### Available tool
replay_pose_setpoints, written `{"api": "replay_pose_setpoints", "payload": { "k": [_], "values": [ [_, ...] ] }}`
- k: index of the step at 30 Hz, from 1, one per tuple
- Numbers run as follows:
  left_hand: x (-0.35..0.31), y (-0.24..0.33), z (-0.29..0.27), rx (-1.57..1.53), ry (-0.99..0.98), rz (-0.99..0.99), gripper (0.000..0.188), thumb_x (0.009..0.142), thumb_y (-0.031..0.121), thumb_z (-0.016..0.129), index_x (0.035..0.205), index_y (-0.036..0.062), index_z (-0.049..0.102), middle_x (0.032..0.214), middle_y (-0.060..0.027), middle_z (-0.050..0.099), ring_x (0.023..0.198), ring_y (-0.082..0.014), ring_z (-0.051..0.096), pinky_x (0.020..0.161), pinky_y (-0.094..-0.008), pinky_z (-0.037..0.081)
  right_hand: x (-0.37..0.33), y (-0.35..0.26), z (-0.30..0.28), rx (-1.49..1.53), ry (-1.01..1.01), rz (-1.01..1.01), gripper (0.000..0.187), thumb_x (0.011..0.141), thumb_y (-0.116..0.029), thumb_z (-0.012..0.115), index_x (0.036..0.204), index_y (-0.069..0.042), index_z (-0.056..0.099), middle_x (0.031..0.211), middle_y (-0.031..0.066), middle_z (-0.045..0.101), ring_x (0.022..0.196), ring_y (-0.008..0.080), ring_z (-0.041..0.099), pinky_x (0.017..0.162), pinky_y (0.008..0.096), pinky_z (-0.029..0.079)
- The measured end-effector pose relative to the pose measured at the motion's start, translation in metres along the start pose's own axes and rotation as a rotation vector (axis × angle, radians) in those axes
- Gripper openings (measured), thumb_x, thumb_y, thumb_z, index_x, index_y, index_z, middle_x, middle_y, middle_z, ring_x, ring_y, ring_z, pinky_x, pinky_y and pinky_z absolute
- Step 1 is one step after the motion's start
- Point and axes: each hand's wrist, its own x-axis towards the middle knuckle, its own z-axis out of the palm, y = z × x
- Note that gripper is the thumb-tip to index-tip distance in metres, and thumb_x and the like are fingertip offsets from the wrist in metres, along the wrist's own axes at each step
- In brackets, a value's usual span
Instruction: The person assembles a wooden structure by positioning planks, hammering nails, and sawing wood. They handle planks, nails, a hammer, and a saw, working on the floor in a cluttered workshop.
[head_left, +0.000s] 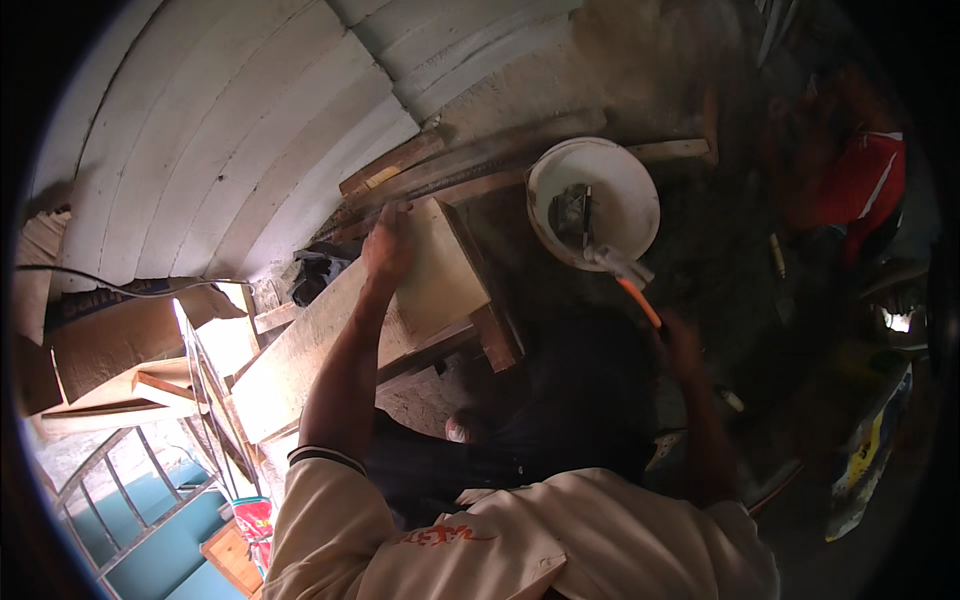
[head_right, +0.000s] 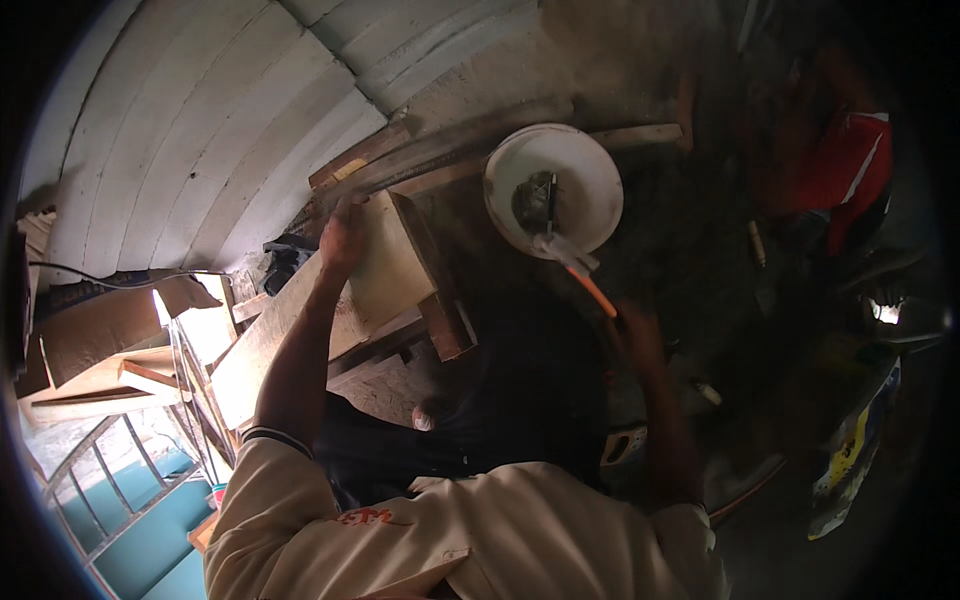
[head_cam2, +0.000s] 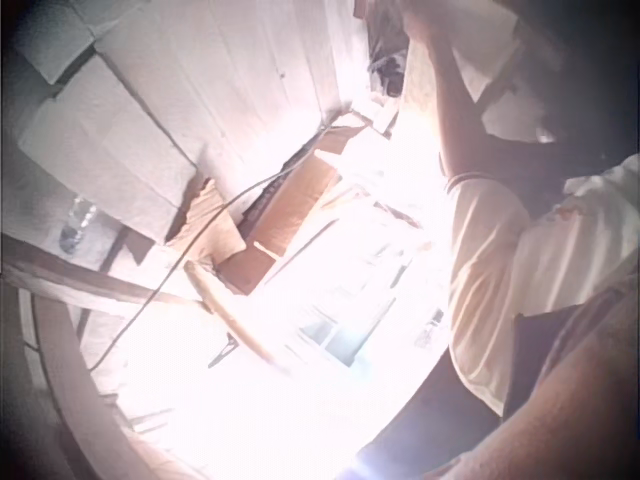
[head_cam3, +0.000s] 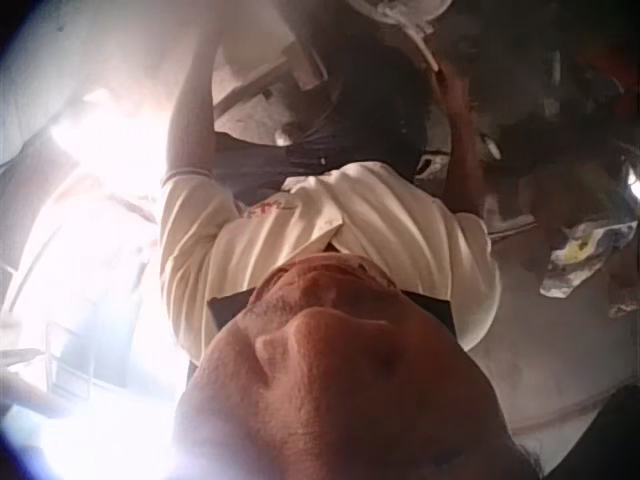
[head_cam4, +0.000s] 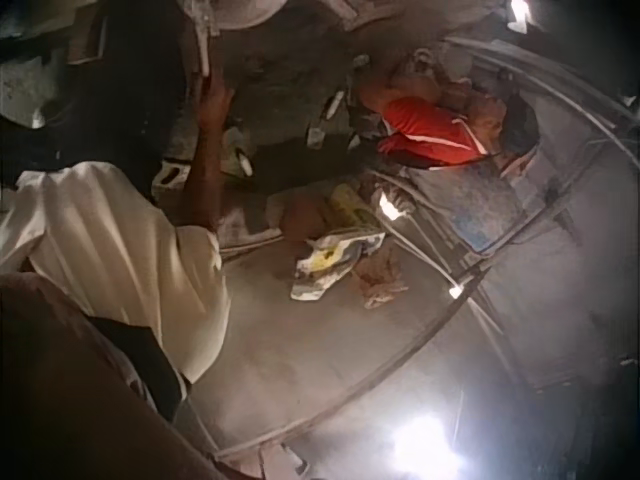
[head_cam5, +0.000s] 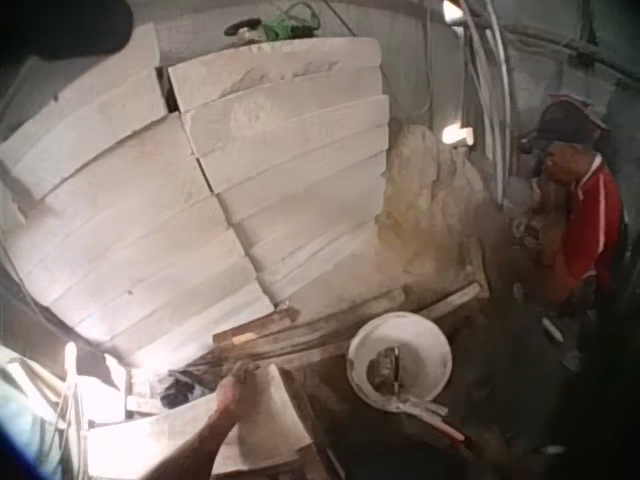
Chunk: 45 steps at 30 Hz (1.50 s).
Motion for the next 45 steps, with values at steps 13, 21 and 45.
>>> {"api": "replay_pose_setpoints", "payload": {
  "k": [13,21,45],
  "values": [
    [0.046,0.040,-0.010,-0.090,-0.492,-0.017,0.045,0.106,0.040,0.065,0.127,0.0017,0.077,0.112,-0.0093,0.077,0.104,-0.0175,0.067,0.098,-0.0363,0.050,-0.096,0.126,0.151,0.406,-0.177,0.562,0.038,0.108,-0.031,0.056,0.133,-0.003,0.066,0.110,0.0194,0.075,0.106,0.0323,0.073,0.090,0.0432,0.054],
    [0.007,0.050,-0.040,-0.088,-0.194,0.110,0.049,0.106,0.045,0.059,0.110,0.0005,0.080,0.092,-0.0163,0.076,0.088,-0.0260,0.072,0.085,-0.0395,0.054,-0.027,0.013,0.103,0.510,-0.302,0.309,0.038,0.110,-0.038,0.059,0.128,-0.005,0.062,0.094,0.0071,0.070,0.084,0.0150,0.067,0.076,0.0352,0.052],
    [-0.048,0.050,0.004,0.083,0.054,-0.067,0.064,0.113,0.053,0.035,0.112,0.0068,0.079,0.110,-0.0292,0.074,0.115,-0.0497,0.067,0.100,-0.0556,0.051,0.098,-0.133,0.119,1.079,-0.389,0.116,0.056,0.115,-0.028,0.054,0.168,-0.015,0.038,0.077,-0.0029,0.049,0.054,0.0051,0.044,0.048,0.0236,0.041]
  ]
}}
